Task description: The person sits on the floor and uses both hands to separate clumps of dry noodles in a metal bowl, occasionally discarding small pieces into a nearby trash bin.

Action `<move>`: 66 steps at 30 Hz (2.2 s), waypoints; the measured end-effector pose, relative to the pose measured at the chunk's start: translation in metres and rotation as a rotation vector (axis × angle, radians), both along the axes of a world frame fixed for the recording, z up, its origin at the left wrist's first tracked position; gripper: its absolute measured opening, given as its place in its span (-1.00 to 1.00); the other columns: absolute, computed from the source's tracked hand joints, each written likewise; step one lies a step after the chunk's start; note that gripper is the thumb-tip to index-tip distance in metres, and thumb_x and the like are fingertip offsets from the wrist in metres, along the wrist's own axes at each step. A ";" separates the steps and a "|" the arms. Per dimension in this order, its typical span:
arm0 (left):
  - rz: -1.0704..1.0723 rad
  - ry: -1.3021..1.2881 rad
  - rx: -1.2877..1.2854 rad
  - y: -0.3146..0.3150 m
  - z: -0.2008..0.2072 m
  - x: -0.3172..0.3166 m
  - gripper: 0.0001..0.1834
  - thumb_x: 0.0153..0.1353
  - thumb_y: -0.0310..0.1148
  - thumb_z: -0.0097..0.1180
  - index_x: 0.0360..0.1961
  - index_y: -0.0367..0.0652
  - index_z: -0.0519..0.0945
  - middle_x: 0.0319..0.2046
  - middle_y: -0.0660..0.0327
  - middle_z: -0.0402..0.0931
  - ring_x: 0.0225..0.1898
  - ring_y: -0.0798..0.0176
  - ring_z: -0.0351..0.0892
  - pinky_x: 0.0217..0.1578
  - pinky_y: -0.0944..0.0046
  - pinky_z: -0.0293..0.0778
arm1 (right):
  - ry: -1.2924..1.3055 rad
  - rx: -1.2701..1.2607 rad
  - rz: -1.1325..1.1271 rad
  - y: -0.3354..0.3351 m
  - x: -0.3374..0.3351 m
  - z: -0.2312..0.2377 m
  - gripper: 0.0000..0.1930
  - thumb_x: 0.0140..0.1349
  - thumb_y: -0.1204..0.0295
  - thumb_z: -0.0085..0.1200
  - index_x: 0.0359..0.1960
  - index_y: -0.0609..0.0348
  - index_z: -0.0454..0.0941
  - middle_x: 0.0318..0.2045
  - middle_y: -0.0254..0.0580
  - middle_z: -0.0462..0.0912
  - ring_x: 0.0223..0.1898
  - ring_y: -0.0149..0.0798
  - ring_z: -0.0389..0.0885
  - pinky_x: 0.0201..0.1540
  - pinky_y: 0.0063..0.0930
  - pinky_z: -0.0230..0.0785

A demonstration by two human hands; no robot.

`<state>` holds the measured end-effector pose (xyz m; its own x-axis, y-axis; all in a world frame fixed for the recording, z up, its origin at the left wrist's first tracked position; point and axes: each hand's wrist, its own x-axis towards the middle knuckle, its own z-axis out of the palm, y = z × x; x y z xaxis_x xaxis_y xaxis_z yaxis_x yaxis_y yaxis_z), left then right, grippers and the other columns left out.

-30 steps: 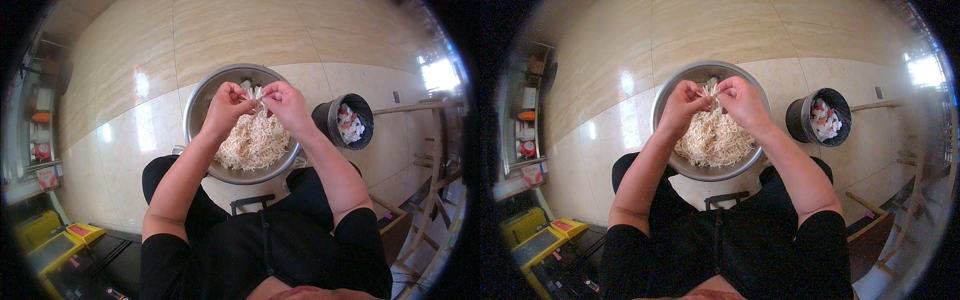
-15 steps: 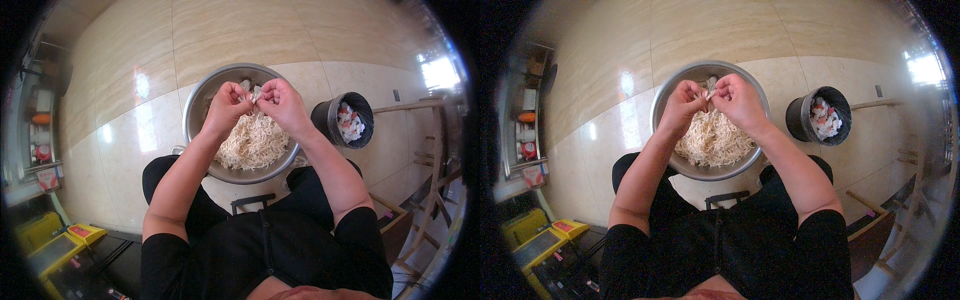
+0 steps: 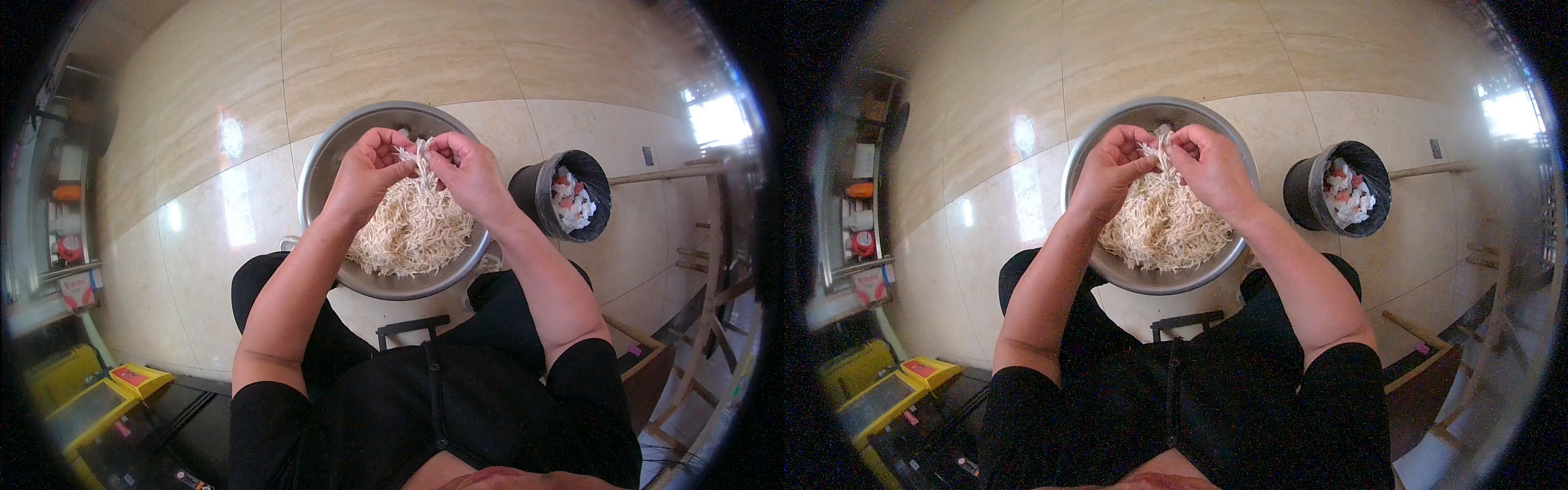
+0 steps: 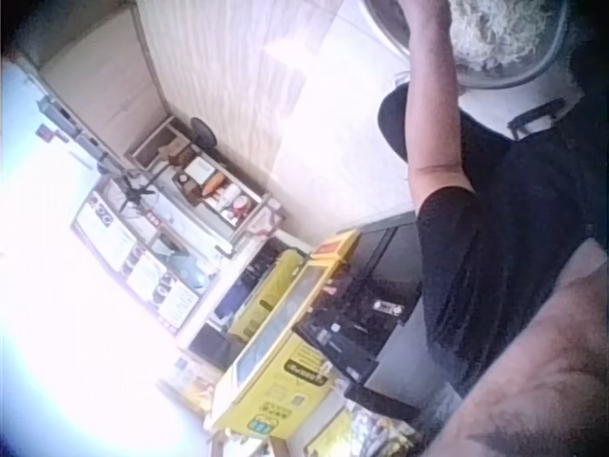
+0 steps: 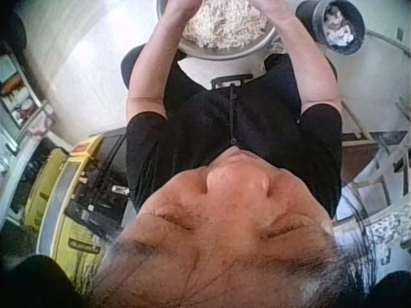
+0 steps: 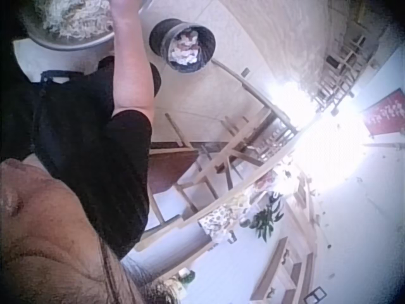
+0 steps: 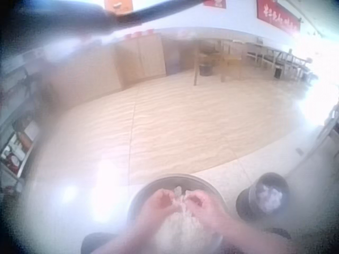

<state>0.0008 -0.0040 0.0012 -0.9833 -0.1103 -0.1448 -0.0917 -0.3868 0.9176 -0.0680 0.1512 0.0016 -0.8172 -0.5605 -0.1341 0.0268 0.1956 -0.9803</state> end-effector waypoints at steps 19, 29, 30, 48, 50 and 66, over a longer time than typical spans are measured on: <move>0.035 0.011 -0.211 -0.002 -0.002 -0.001 -0.62 -0.06 -0.72 0.10 -0.17 -0.25 0.37 -0.23 0.20 0.43 -0.17 0.36 0.45 -0.12 0.40 0.41 | -0.025 0.041 0.097 -0.003 0.004 0.001 -0.81 0.13 0.42 0.04 -0.31 0.31 0.48 -0.53 -0.21 0.57 -0.52 -0.45 0.56 -0.52 -0.58 0.41; 0.071 -0.045 -0.326 -0.002 0.000 0.000 -0.68 0.00 -0.62 0.16 -0.20 -0.24 0.38 -0.30 0.23 0.45 -0.28 0.39 0.48 -0.25 0.42 0.46 | -0.033 0.085 0.089 -0.002 0.003 0.003 -0.78 0.13 0.37 0.00 -0.40 0.34 0.50 -0.61 -0.19 0.57 -0.61 -0.43 0.54 -0.56 -0.54 0.40; 0.075 -0.046 -0.323 -0.001 -0.001 0.000 -0.69 0.01 -0.61 0.17 -0.21 -0.24 0.38 -0.32 0.23 0.45 -0.30 0.40 0.48 -0.27 0.42 0.46 | -0.045 0.075 0.078 -0.003 0.004 0.004 -0.78 0.14 0.37 0.00 -0.39 0.34 0.50 -0.60 -0.19 0.57 -0.61 -0.44 0.54 -0.56 -0.55 0.40; 0.052 -0.063 -0.090 0.002 0.002 0.001 -0.81 0.08 -0.52 0.12 -0.29 -0.24 0.38 -0.46 0.24 0.45 -0.42 0.37 0.48 -0.37 0.41 0.45 | -0.051 0.121 0.071 -0.003 0.004 0.009 -0.81 0.05 0.41 0.03 -0.41 0.32 0.48 -0.59 -0.20 0.57 -0.59 -0.43 0.55 -0.55 -0.55 0.37; 0.059 -0.065 -0.085 0.002 0.002 0.001 -0.81 0.08 -0.53 0.12 -0.29 -0.24 0.37 -0.47 0.24 0.45 -0.42 0.37 0.48 -0.37 0.41 0.45 | -0.087 0.079 0.034 -0.004 0.005 0.011 -0.83 0.05 0.42 0.02 -0.42 0.31 0.49 -0.60 -0.22 0.56 -0.57 -0.44 0.54 -0.54 -0.55 0.38; 0.077 -0.076 -0.112 0.001 -0.001 0.000 -0.77 0.01 -0.59 0.11 -0.31 -0.23 0.36 -0.44 0.23 0.45 -0.41 0.37 0.48 -0.37 0.41 0.45 | -0.049 0.092 0.045 -0.003 0.005 0.010 -0.80 0.04 0.39 0.05 -0.42 0.32 0.55 -0.62 -0.20 0.58 -0.57 -0.45 0.54 -0.53 -0.56 0.37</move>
